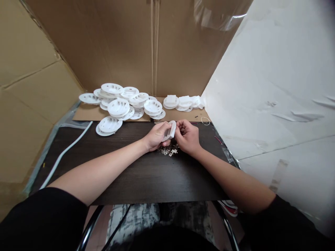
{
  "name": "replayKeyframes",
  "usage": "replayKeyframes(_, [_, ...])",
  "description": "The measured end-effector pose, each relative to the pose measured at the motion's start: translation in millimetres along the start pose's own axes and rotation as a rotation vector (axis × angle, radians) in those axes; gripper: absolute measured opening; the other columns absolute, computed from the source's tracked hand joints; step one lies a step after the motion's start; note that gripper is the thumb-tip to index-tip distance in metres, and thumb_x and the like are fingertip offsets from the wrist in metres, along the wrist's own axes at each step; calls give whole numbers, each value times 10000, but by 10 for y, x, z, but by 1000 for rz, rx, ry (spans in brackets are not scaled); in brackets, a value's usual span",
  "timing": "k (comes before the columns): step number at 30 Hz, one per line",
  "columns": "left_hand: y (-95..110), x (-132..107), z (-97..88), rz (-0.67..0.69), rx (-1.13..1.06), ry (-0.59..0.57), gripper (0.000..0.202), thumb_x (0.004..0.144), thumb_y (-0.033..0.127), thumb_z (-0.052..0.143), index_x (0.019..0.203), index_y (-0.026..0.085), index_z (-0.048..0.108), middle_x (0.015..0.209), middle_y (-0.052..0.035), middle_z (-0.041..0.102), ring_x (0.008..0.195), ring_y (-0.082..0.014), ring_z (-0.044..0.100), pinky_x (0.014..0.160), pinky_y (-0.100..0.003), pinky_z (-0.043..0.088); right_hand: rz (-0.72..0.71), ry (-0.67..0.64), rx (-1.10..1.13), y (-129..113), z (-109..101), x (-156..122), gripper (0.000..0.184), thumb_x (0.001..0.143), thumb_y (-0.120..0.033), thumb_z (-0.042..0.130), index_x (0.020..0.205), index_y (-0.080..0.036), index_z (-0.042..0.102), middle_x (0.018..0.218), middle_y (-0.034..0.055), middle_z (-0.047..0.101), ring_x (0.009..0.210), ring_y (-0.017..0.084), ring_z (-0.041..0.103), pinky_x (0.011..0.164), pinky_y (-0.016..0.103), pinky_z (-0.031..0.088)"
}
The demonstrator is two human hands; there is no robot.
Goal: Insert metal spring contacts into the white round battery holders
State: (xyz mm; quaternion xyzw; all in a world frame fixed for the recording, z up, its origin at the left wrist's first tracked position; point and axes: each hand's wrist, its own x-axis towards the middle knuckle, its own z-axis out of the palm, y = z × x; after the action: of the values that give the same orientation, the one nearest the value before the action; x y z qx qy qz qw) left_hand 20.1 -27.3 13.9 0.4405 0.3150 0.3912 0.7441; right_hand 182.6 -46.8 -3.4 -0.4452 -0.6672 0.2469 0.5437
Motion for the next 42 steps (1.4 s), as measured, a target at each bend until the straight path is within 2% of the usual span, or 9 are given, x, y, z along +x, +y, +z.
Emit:
replayKeyframes(15, [37,-22,41,21,17,30,264,959,379,667,833,203,515,578,67,555,310,-44,388,327,-188,301,25,-27,65,23,-9,-3,131,1003,-297,646,903,-245,579,714,-20,637,567,141,600,551,284,478])
replayKeyframes(20, [28,-16,15,30,13,16,284,967,404,663,839,208,502,569,64,562,314,-51,406,335,-185,304,51,-66,140,39,-9,-16,139,1035,-368,666,998,-244,615,751,-7,687,551,149,640,535,291,501])
replayKeyframes(27, [28,-24,16,12,-6,-10,295,972,421,647,843,214,482,571,77,535,306,-51,394,330,-185,295,0,-17,92,27,-20,-21,145,1045,-364,668,1021,-222,675,845,33,730,607,148,655,547,282,505])
replayKeyframes(34, [5,-24,59,27,-24,3,292,935,417,678,874,220,471,586,88,538,313,-44,371,323,-178,312,-23,16,44,0,-24,-15,148,1026,-338,665,933,-226,637,752,-12,652,574,126,590,545,268,483])
replayKeyframes(42, [34,-43,99,59,2,23,308,913,418,684,855,232,446,585,85,545,321,-48,364,307,-177,283,3,28,67,-13,-1,-39,154,1023,-363,655,940,-238,621,774,-2,645,610,143,585,577,287,497])
